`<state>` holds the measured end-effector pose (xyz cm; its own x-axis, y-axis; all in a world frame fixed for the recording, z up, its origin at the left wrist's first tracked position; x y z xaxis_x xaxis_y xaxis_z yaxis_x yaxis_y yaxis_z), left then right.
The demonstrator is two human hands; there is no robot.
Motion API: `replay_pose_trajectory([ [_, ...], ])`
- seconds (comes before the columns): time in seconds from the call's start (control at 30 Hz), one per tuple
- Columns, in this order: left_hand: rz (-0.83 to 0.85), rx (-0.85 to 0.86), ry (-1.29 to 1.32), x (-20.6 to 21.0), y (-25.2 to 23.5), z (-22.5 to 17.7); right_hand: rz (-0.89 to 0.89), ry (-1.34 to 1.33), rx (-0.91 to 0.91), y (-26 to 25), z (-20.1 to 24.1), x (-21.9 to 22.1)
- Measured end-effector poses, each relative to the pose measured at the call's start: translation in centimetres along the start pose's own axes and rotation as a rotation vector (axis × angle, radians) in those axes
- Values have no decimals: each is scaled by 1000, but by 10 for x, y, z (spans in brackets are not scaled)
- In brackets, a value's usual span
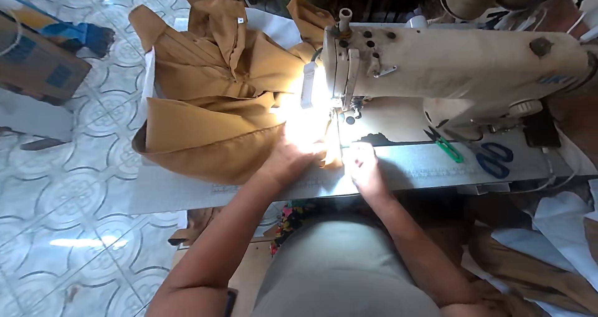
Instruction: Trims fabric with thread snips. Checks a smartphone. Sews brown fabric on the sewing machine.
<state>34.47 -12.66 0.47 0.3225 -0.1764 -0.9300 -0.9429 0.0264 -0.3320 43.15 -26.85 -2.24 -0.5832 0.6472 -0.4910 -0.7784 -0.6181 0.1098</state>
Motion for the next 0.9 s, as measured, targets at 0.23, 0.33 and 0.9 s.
replay_pose_trajectory([
  [0.23, 17, -32, -39, 2, 0, -8, -102, 170, -252, -20, 39, 18],
  [0.33, 27, -51, -44, 3, 3, -9, -50, 204, -170, -22, 34, 24],
  [0.9, 486, -186, -290, -3, -2, -39, 13, 431, -307, -19, 42, 22],
])
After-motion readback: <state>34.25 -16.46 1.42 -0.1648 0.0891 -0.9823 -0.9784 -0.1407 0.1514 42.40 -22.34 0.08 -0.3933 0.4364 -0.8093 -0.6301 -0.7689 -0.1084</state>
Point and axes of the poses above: each hand's wrist, its own y-axis away from the middle knuckle, its own x-axis out of the palm, z = x × y, the point moved 8 cm from there along -y, towards the middle knuckle
